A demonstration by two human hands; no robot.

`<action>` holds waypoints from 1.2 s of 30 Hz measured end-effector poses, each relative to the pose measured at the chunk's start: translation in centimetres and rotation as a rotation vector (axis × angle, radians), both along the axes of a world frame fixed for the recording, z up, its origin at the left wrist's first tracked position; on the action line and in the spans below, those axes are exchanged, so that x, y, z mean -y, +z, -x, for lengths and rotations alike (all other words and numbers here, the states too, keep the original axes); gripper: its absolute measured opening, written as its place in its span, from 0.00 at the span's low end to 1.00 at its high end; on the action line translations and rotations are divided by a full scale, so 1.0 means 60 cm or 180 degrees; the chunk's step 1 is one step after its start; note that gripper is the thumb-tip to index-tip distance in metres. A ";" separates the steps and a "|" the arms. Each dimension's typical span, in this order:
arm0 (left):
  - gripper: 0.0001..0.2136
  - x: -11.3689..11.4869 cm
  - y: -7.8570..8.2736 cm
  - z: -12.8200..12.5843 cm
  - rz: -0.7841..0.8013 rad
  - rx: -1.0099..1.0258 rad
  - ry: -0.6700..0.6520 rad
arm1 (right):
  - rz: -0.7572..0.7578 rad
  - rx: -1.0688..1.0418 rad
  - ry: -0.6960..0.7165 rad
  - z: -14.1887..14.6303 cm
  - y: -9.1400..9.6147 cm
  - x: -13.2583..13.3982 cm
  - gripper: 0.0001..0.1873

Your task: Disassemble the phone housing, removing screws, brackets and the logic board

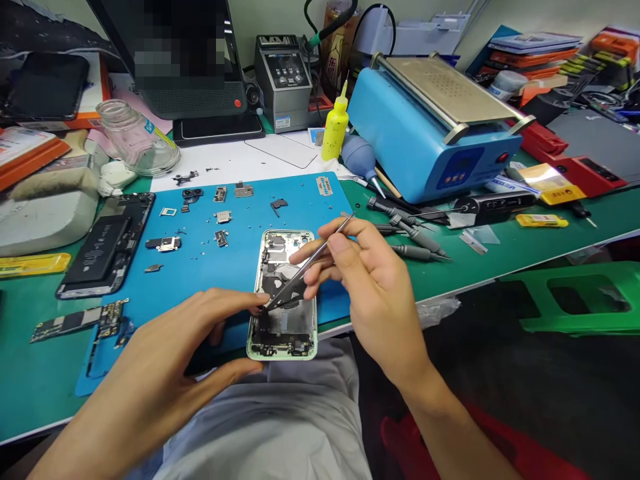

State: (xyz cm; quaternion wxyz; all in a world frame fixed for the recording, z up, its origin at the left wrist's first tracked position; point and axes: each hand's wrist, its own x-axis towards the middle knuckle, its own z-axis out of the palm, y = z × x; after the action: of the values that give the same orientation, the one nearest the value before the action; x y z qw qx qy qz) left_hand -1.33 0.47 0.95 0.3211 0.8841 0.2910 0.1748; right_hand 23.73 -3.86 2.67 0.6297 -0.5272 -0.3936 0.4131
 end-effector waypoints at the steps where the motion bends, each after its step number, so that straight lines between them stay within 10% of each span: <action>1: 0.33 0.000 0.001 0.000 -0.0003 -0.0021 0.0016 | 0.0023 -0.0118 0.0109 0.001 -0.002 -0.003 0.07; 21: 0.25 -0.005 0.004 0.001 -0.0166 -0.0042 0.0014 | 0.0469 -0.0425 0.1264 -0.031 -0.013 -0.014 0.09; 30: 0.23 -0.012 0.002 0.001 -0.0222 -0.0116 -0.0025 | 0.0367 -0.0338 0.0810 -0.014 -0.010 -0.004 0.08; 36: 0.34 0.008 0.006 -0.018 -0.0638 -0.0257 0.0154 | -0.0214 -0.0177 -0.0654 -0.008 -0.015 -0.008 0.21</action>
State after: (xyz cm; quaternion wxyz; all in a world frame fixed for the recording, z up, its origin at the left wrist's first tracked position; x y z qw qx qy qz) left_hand -0.27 -0.04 1.32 0.2148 0.9108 0.3060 0.1749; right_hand 24.20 -3.39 1.75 0.6967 -0.5316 -0.3335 0.3475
